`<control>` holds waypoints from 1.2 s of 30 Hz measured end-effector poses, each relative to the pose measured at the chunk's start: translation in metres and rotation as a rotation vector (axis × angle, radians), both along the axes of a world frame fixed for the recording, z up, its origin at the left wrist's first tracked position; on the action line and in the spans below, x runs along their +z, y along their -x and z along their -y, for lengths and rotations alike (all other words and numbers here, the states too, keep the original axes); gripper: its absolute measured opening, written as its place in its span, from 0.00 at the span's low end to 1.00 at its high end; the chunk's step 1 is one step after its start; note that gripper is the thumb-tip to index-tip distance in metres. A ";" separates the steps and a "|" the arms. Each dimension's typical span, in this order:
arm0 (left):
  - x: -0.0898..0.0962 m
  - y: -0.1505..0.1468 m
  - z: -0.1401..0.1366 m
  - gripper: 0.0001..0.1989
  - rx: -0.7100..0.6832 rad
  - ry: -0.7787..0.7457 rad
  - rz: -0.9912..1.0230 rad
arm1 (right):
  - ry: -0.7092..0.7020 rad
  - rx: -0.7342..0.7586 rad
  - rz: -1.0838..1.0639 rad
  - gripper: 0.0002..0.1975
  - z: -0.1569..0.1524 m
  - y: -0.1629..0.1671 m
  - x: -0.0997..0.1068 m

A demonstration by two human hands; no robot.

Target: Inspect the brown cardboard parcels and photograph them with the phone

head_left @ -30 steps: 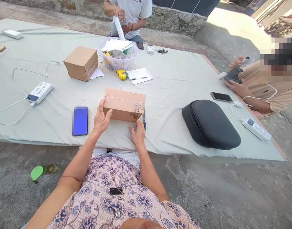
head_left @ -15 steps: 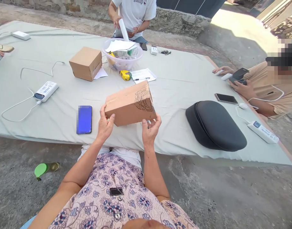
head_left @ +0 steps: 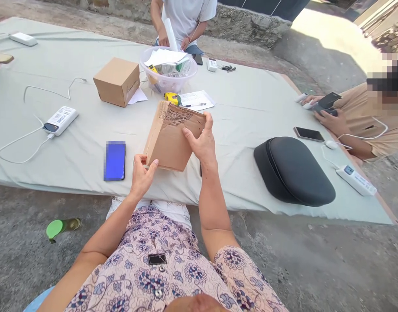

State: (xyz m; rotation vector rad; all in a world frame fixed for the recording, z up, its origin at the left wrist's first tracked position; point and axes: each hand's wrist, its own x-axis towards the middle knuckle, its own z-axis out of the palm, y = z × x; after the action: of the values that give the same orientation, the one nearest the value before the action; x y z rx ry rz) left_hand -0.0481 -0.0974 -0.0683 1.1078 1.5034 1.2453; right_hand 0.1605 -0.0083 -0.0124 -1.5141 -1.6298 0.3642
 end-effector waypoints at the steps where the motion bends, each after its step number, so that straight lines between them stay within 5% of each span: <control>1: -0.001 0.002 0.000 0.22 0.009 -0.021 -0.074 | 0.027 0.016 0.022 0.43 -0.006 0.001 0.002; 6: -0.004 0.011 -0.002 0.17 0.005 -0.110 -0.277 | 0.208 0.022 0.120 0.49 -0.029 0.014 -0.003; 11: -0.014 0.003 -0.006 0.16 -0.107 -0.091 -0.085 | 0.460 0.081 0.093 0.42 -0.031 0.022 -0.019; 17: -0.026 -0.005 -0.011 0.27 -0.139 -0.153 0.023 | 0.442 0.070 -0.004 0.42 -0.025 0.017 -0.026; 29: -0.019 0.009 -0.018 0.39 -0.165 -0.178 -0.008 | 0.434 0.008 -0.093 0.41 -0.031 0.022 -0.034; 36: -0.017 0.011 -0.018 0.38 -0.157 -0.162 -0.025 | 0.315 0.229 -0.474 0.48 0.011 0.003 -0.054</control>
State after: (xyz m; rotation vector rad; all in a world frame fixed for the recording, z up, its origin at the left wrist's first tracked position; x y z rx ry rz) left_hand -0.0589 -0.0792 -0.0849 1.3253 1.3241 1.2643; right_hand 0.1577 -0.0191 -0.0662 -1.3277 -1.4040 1.0636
